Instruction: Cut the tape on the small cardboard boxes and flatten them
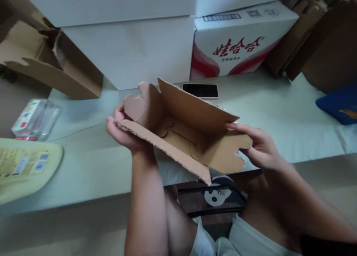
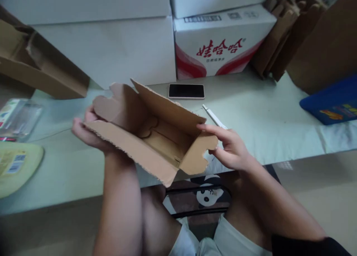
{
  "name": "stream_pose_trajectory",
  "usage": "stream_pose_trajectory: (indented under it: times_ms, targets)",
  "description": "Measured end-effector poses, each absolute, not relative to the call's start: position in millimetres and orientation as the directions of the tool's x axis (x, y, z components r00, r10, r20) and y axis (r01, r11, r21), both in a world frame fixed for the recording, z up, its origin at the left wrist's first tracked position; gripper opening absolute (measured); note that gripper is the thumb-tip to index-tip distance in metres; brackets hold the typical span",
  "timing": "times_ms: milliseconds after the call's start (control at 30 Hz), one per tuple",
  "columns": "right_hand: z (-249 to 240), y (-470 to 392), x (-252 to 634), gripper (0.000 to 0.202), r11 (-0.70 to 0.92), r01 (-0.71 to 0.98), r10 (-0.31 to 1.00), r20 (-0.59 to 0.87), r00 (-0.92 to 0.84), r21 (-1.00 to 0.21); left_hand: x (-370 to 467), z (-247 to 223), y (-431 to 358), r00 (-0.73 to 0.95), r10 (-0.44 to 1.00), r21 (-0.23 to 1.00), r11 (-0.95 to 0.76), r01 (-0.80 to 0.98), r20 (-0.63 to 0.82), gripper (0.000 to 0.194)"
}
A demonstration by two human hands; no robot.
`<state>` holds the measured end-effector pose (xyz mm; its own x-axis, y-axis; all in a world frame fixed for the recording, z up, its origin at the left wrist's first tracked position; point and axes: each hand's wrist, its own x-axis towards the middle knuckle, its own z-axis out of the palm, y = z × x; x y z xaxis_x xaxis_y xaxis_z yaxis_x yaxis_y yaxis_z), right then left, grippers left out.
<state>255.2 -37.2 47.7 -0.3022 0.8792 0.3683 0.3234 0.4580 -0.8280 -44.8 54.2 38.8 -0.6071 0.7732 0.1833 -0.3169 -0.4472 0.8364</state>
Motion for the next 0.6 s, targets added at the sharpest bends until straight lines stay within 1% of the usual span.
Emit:
stream_pose_trajectory:
  times_ms: [100,233,300,400,500,600]
  targets:
    - [37,-36,264,0.048,0.455,0.349,0.883,0.366,-0.293,-0.819,-39,34,53,-0.628,0.752,0.79,-0.503,-0.35,0.201,0.064]
    - [26,-35,270,0.056,0.406,0.333,0.907,0.329,-0.264,-0.851,-26,32,47,-0.556,0.802,0.839,-0.445,-0.312,0.219,0.066]
    - [22,-35,272,0.055,0.415,0.324,0.906,0.356,-0.228,-0.85,-20,32,45,-0.529,0.816,0.856,-0.429,-0.289,0.231,0.069]
    - [22,-35,271,0.05,0.446,0.338,0.894,0.424,-0.143,-0.828,-13,34,46,-0.521,0.808,0.86,-0.448,-0.244,0.274,0.073]
    - [26,-36,267,0.044,0.46,0.318,0.885,0.457,-0.09,-0.829,-7,35,46,-0.511,0.813,0.861,-0.448,-0.241,0.28,0.076]
    - [31,-35,260,0.045,0.469,0.322,0.878,0.473,-0.072,-0.822,-2,33,45,-0.501,0.814,0.874,-0.441,-0.204,0.294,0.081]
